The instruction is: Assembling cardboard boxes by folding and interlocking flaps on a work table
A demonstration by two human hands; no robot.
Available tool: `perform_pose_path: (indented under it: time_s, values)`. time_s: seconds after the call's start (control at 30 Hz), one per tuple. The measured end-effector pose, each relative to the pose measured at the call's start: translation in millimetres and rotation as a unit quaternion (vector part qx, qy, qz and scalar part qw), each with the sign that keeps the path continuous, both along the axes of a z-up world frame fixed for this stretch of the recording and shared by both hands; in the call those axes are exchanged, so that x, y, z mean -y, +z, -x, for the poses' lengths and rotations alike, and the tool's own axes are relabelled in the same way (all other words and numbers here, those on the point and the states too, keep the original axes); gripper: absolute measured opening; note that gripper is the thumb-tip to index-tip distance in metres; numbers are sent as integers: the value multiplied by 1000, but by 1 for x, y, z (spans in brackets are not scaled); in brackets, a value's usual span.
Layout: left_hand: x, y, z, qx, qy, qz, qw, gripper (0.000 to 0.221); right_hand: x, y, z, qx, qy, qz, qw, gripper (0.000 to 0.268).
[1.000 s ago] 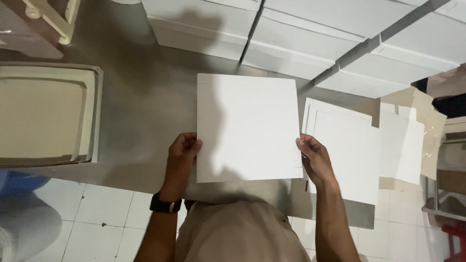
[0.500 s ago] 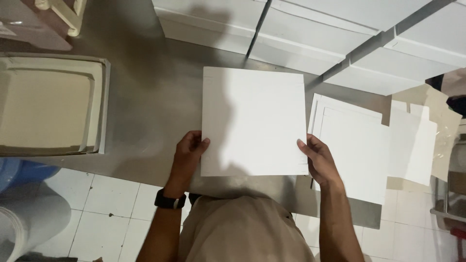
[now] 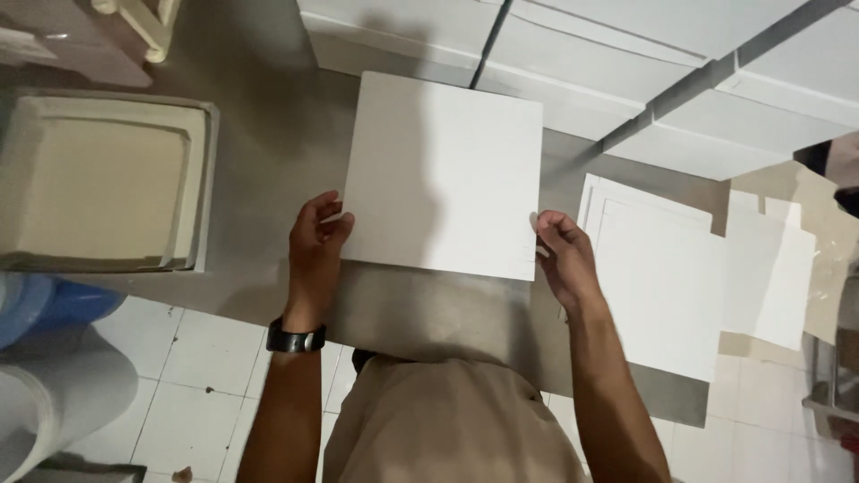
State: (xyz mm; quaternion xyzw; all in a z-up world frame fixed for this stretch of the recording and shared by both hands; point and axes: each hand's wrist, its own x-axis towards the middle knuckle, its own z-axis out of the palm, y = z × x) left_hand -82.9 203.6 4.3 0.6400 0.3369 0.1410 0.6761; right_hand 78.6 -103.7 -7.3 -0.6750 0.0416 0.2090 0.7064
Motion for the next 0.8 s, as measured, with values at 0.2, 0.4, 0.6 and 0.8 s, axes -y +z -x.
perform_pose_path:
  time_s: [0.2, 0.4, 0.6, 0.8]
  values:
    - [3, -8, 11, -21, 0, -15, 1000, 45, 14, -1, 4, -25, 23, 34, 999, 12]
    - [7, -6, 12, -21, -16, 9, 1000, 39, 18, -6, 10, -21, 46, 39, 998, 16]
    - [6, -16, 12, -1, -9, -2, 1000, 32, 12, 8, 9, 12, 51, 80, 995, 19]
    - [11, 18, 19, 17, -18, 42, 999, 31, 25, -5, -12, 40, 20, 34, 998, 12]
